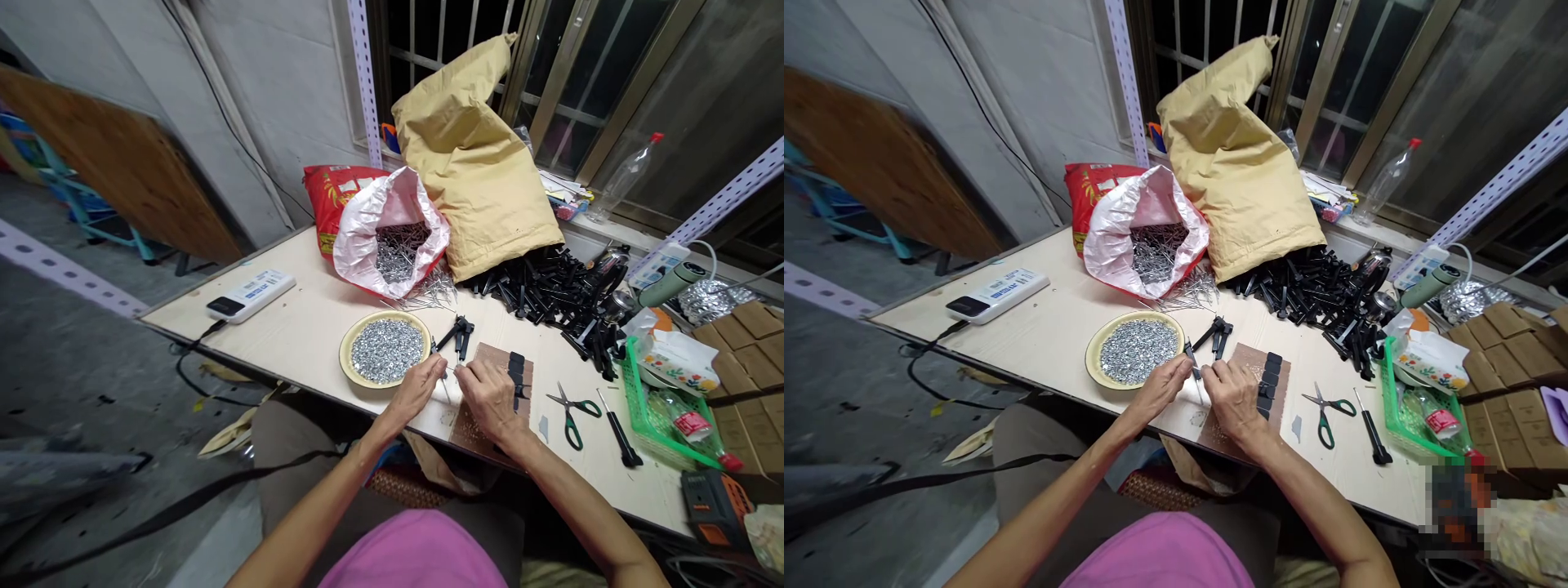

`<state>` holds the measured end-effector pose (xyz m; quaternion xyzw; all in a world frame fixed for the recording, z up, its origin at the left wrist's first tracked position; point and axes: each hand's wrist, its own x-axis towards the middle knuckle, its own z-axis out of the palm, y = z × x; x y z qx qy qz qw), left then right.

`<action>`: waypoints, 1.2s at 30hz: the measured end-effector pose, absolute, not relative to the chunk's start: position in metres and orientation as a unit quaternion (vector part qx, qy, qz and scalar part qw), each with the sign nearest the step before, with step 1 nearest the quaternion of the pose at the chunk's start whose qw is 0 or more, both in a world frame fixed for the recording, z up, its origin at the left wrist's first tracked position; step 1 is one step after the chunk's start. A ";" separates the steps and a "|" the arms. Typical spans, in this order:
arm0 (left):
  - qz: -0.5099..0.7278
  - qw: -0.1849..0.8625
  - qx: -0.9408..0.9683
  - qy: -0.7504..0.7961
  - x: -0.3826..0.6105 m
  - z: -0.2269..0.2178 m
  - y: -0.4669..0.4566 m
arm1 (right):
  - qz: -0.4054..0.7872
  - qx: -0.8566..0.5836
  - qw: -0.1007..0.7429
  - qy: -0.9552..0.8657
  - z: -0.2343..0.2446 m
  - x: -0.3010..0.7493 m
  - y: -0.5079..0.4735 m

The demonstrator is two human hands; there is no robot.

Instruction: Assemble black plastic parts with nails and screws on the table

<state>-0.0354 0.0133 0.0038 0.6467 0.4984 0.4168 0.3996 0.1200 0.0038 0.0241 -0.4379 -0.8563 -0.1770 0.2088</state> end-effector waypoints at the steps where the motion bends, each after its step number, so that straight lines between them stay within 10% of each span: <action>1: 0.421 0.407 0.636 0.502 -0.035 0.004 0.012 | -0.186 -0.434 0.203 -0.858 0.024 0.119 0.004; 36: 0.414 0.412 0.639 0.501 -0.034 0.000 0.014 | 0.016 -0.494 0.196 -0.847 0.024 0.124 0.006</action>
